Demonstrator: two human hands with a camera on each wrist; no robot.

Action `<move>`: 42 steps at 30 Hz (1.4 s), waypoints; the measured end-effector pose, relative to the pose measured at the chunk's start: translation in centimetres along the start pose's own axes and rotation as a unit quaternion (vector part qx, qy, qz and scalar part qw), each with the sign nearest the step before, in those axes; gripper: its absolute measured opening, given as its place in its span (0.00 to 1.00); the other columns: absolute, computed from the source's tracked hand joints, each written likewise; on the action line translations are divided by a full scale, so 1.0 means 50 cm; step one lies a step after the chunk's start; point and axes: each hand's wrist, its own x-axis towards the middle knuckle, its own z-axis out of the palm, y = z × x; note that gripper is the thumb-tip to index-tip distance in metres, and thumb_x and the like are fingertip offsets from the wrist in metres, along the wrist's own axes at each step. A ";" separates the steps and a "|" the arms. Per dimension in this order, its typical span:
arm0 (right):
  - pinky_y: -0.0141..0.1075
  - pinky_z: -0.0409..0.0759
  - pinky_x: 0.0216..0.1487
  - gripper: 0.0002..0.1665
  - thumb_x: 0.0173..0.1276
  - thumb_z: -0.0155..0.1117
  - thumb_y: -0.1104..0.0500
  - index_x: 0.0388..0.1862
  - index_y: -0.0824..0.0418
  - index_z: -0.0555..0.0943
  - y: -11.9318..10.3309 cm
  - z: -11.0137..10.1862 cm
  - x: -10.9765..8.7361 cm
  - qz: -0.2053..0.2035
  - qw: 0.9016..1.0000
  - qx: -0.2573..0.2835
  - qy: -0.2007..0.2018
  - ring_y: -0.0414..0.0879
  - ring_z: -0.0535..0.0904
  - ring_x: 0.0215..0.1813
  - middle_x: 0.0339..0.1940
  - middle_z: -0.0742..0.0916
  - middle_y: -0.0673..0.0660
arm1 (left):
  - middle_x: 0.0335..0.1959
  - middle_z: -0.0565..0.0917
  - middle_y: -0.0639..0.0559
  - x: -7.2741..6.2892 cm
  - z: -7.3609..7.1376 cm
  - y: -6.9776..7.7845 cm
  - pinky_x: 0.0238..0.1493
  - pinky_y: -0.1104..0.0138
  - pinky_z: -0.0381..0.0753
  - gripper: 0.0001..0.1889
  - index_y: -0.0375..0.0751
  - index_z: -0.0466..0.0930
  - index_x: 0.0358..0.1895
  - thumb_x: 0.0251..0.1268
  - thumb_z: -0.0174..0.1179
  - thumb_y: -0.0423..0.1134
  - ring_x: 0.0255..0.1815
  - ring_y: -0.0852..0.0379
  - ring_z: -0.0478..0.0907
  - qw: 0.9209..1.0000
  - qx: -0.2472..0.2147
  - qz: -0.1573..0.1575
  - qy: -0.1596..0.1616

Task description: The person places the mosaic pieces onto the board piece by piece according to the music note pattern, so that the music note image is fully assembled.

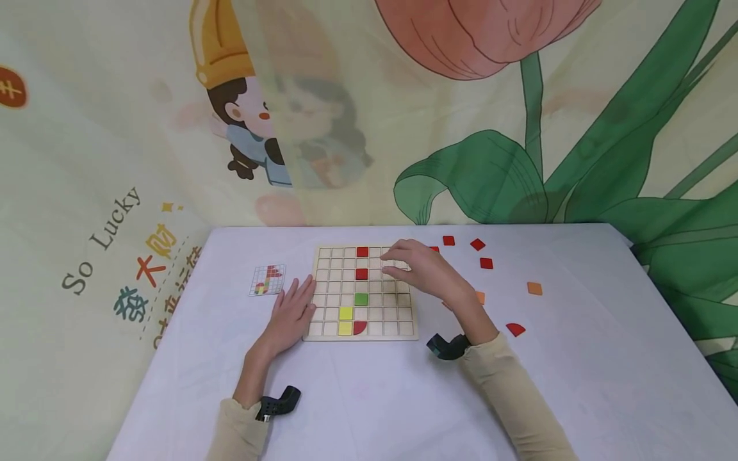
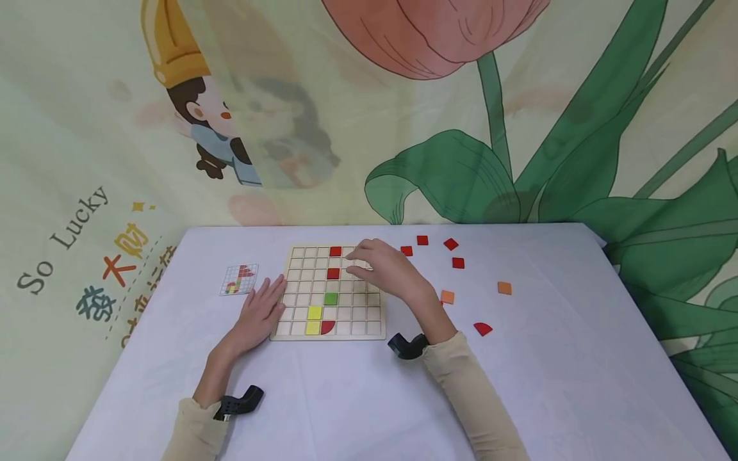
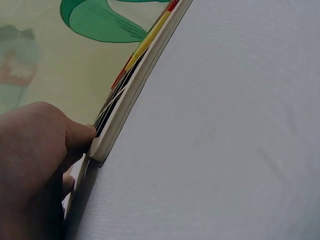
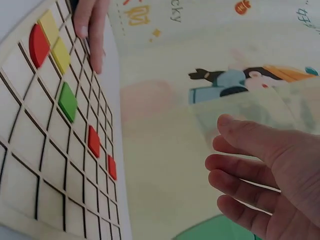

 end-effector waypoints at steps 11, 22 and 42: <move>0.51 0.82 0.55 0.22 0.68 0.64 0.57 0.59 0.64 0.79 0.096 -0.088 -0.043 0.085 0.994 0.033 0.056 0.57 0.80 0.56 0.53 0.85 0.62 | 0.80 0.50 0.49 -0.002 0.000 0.003 0.78 0.43 0.32 0.30 0.42 0.50 0.77 0.76 0.42 0.44 0.82 0.42 0.37 1.000 -0.004 0.001 0.002; 0.56 0.80 0.57 0.24 0.74 0.53 0.62 0.66 0.68 0.71 0.193 -0.136 -0.097 0.198 0.978 0.048 0.036 0.63 0.75 0.60 0.60 0.79 0.69 | 0.80 0.50 0.48 -0.006 -0.003 0.004 0.78 0.43 0.32 0.29 0.42 0.50 0.77 0.77 0.41 0.43 0.82 0.41 0.37 1.000 -0.007 0.001 0.001; 0.59 0.77 0.60 0.27 0.70 0.56 0.61 0.66 0.68 0.71 0.267 -0.117 -0.127 0.323 0.944 0.050 -0.043 0.68 0.67 0.65 0.65 0.72 0.72 | 0.80 0.50 0.45 -0.003 -0.004 0.001 0.77 0.41 0.32 0.29 0.39 0.50 0.77 0.77 0.40 0.41 0.81 0.39 0.38 1.000 -0.006 0.007 0.001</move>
